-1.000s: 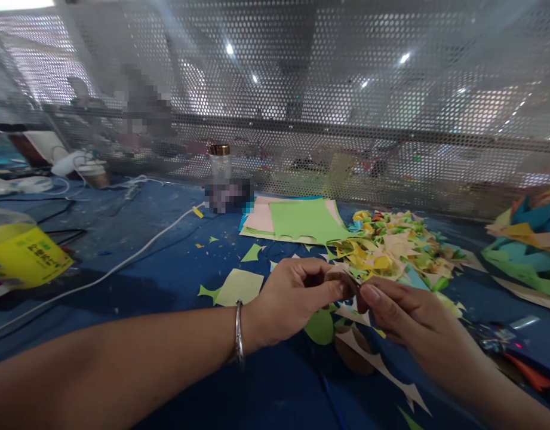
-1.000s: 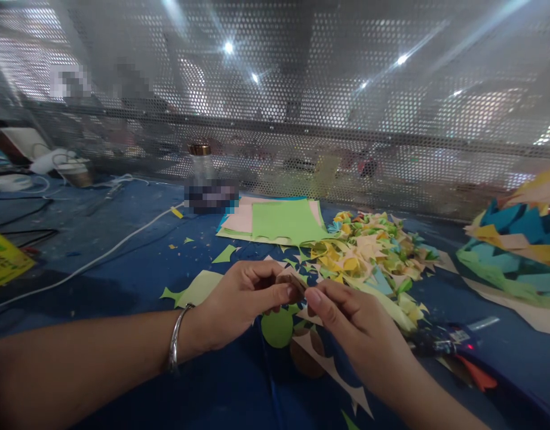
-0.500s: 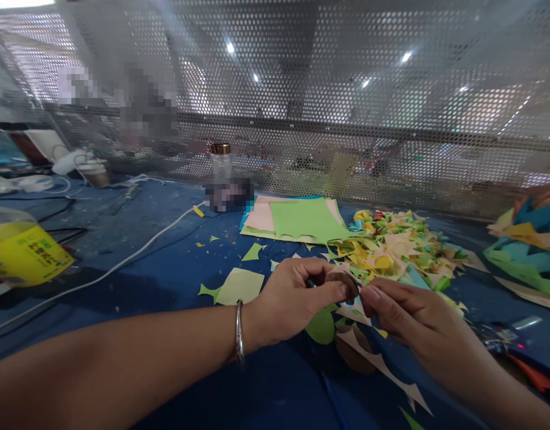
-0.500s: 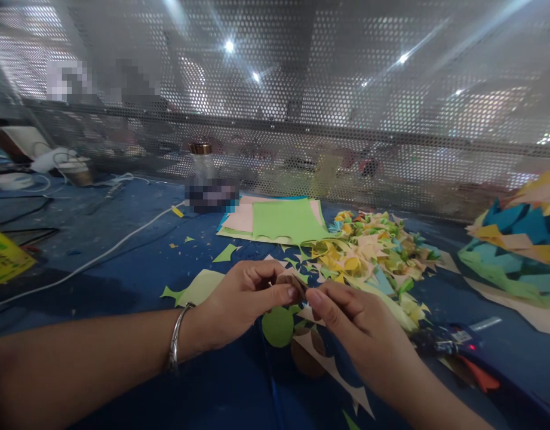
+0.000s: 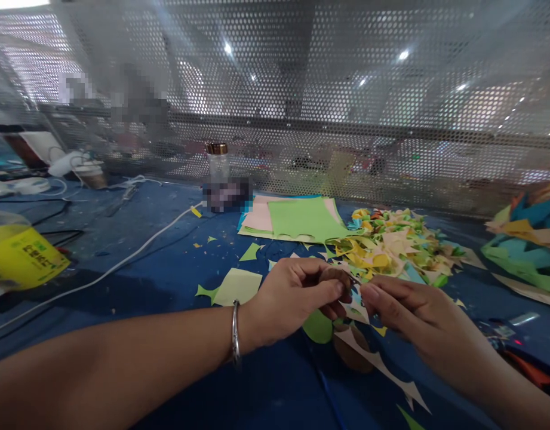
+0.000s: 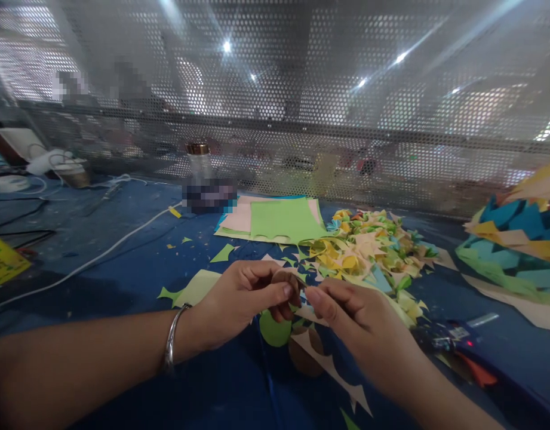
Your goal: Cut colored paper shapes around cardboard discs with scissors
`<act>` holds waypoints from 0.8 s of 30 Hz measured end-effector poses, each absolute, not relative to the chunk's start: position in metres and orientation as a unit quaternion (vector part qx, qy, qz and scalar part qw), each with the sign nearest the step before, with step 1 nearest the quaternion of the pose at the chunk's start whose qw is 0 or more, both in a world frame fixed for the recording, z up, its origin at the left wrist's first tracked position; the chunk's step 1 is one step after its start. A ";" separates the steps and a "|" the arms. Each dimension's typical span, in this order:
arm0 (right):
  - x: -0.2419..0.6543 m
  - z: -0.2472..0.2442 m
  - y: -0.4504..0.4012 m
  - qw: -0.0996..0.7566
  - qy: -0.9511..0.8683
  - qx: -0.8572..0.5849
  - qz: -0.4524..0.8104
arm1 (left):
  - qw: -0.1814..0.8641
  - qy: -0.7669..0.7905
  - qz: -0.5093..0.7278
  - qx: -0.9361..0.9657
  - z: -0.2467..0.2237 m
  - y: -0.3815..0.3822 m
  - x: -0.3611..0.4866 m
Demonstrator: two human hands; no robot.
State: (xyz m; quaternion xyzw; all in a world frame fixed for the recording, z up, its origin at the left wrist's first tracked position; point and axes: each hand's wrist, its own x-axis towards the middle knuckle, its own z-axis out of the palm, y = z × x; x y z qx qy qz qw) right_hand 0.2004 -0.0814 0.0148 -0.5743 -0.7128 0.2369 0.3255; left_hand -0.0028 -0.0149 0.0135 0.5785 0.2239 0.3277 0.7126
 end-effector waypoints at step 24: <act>0.200 0.018 -0.083 0.308 -0.720 -0.584 0.212 | 0.687 0.256 0.288 0.615 0.019 -0.013 -0.004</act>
